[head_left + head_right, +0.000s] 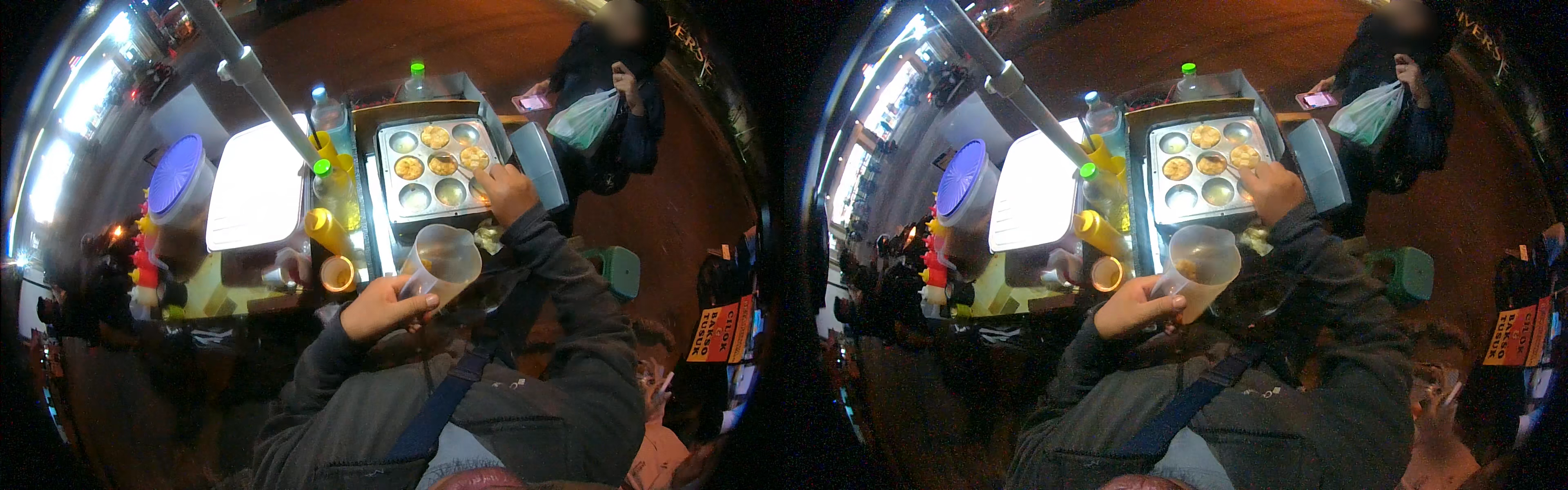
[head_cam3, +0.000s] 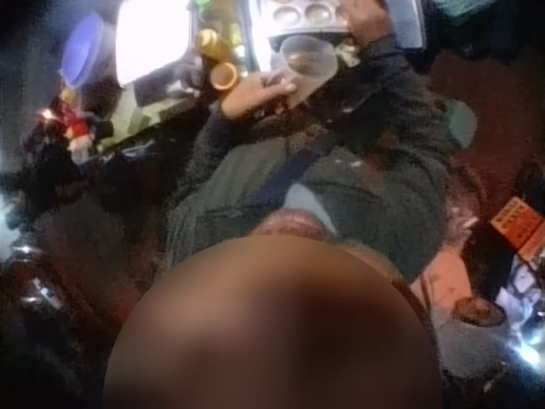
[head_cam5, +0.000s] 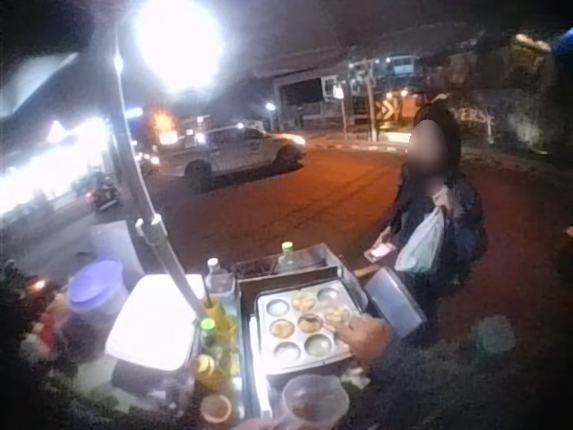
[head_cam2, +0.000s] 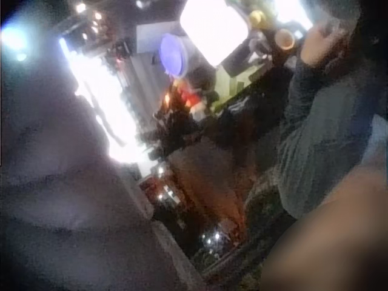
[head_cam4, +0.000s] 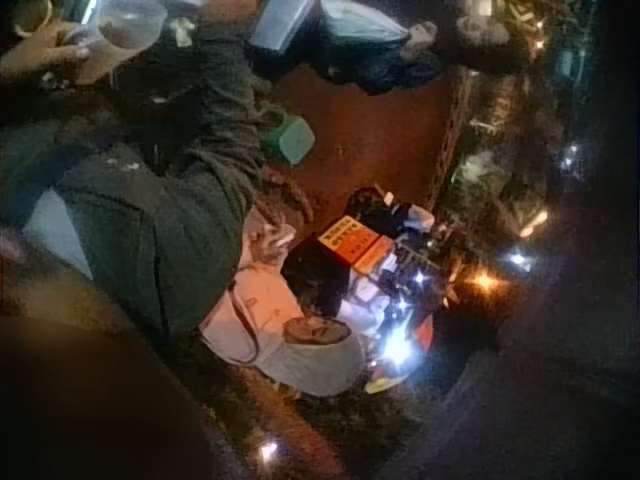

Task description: The person scoops fried food into a paper cup, pours sauce from a plastic jug, places the cup into a styrofoam container, and seals it in a plastic bag. They then use a spoon to scoop batter into a round pan and add condiments from squeeze bottles.

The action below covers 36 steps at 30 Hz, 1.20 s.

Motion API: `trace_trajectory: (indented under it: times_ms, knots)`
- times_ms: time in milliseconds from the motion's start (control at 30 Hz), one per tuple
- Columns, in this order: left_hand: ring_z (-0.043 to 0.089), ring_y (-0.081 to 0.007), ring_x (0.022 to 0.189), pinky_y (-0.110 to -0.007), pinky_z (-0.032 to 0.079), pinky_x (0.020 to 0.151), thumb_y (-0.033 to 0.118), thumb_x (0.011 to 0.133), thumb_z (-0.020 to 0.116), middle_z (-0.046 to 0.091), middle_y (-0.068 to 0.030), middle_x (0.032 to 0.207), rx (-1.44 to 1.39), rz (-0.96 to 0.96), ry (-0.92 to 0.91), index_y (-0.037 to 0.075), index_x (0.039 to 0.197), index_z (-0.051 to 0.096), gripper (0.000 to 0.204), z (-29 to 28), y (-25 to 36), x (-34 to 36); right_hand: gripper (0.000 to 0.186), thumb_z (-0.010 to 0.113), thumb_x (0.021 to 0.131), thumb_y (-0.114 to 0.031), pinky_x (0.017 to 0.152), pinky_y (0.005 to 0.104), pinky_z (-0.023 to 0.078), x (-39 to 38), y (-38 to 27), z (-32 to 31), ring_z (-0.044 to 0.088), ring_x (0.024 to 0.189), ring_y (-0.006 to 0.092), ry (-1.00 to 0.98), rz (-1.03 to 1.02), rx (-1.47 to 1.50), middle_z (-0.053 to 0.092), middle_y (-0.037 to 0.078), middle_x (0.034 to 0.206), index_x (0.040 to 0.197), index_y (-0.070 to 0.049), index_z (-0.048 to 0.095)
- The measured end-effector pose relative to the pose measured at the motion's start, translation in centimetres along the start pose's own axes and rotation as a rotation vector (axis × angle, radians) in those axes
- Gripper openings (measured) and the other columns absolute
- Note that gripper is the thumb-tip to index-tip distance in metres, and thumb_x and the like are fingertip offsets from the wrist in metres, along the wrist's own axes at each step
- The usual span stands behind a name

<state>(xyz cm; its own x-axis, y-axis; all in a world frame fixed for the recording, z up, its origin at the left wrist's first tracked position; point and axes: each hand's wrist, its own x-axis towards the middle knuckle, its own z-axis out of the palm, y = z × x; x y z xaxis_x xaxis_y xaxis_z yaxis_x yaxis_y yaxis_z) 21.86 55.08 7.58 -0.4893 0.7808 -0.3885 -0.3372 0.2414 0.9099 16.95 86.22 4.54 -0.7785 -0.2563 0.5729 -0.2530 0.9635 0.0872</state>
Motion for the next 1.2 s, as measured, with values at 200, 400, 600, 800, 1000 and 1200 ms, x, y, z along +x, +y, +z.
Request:
trace_trajectory:
  times_ms: [200, 400, 600, 800, 1000, 1200]
  knots:
    - [0.059, -0.023, 0.071, -0.035, 0.048, 0.066, 0.027, 0.092, 0.065, 0.063, -0.0116, 0.081, 0.751, 0.329, 0.283, -0.003, 0.107, 0.059, 0.034, 0.5, 3.4, -2.9, 0.022, 0.059, 0.083, -0.011, 0.06, 0.0349, 0.049, -0.9, -0.6, -0.5, 0.058, 0.071, 0.0247, -0.094, -0.004, -0.059, 0.054, 0.007, 0.075, 0.105, -0.01, 0.065]
    - [0.059, -0.0337, 0.067, -0.042, 0.044, 0.061, 0.029, 0.093, 0.062, 0.058, -0.0214, 0.072, 0.816, 0.311, 0.637, -0.001, 0.092, 0.055, 0.03, 0.6, 6.7, -3.3, 0.013, 0.058, 0.084, -0.011, 0.06, 0.0364, 0.05, -1.4, -1.4, -0.6, 0.061, 0.072, 0.0254, -0.047, -0.01, 0.024, 0.057, 0.008, 0.076, 0.096, -0.009, 0.062]
    - [0.061, -0.033, 0.063, -0.042, 0.046, 0.058, 0.04, 0.096, 0.056, 0.059, -0.0176, 0.069, 1.063, 0.46, 0.784, 0.001, 0.087, 0.054, 0.039, -3.0, 9.2, 1.4, 0.017, 0.06, 0.083, -0.018, 0.064, 0.0398, 0.052, -1.2, -1.1, -0.6, 0.063, 0.073, 0.0293, -0.073, 0.058, 0.105, 0.061, 0.01, 0.078, 0.097, -0.01, 0.065]
    - [0.065, -0.0391, 0.092, -0.046, 0.05, 0.08, 0.052, 0.094, 0.052, 0.067, -0.0266, 0.096, 1.262, 0.144, 0.629, -0.003, 0.097, 0.067, 0.057, -10.1, 13.6, 12.1, 0.023, 0.057, 0.082, -0.016, 0.074, 0.0428, 0.053, -0.6, 0.8, 0.5, 0.066, 0.081, 0.0342, -0.112, 0.308, 0.293, 0.068, 0.015, 0.087, 0.1, -0.01, 0.071]
    - [0.065, -0.032, 0.092, -0.041, 0.049, 0.082, 0.058, 0.091, 0.051, 0.068, -0.0211, 0.098, 1.155, 0.016, 0.475, -0.004, 0.099, 0.068, 0.064, -14.1, 13.9, 17.0, 0.028, 0.054, 0.085, -0.015, 0.084, 0.0397, 0.053, -0.2, 2.1, 0.6, 0.068, 0.093, 0.0324, -0.272, 0.566, 0.657, 0.07, 0.018, 0.103, 0.106, -0.007, 0.072]
    - [0.063, -0.0278, 0.086, -0.039, 0.049, 0.077, 0.057, 0.091, 0.053, 0.066, -0.0171, 0.093, 1.073, 0.09, 0.444, -0.003, 0.101, 0.067, 0.063, -14.1, 13.2, 14.7, 0.027, 0.056, 0.085, -0.011, 0.086, 0.0357, 0.052, 0.4, 1.1, -4.3, 0.068, 0.095, 0.0294, -0.239, 0.401, 0.783, 0.07, 0.017, 0.103, 0.106, -0.006, 0.072]
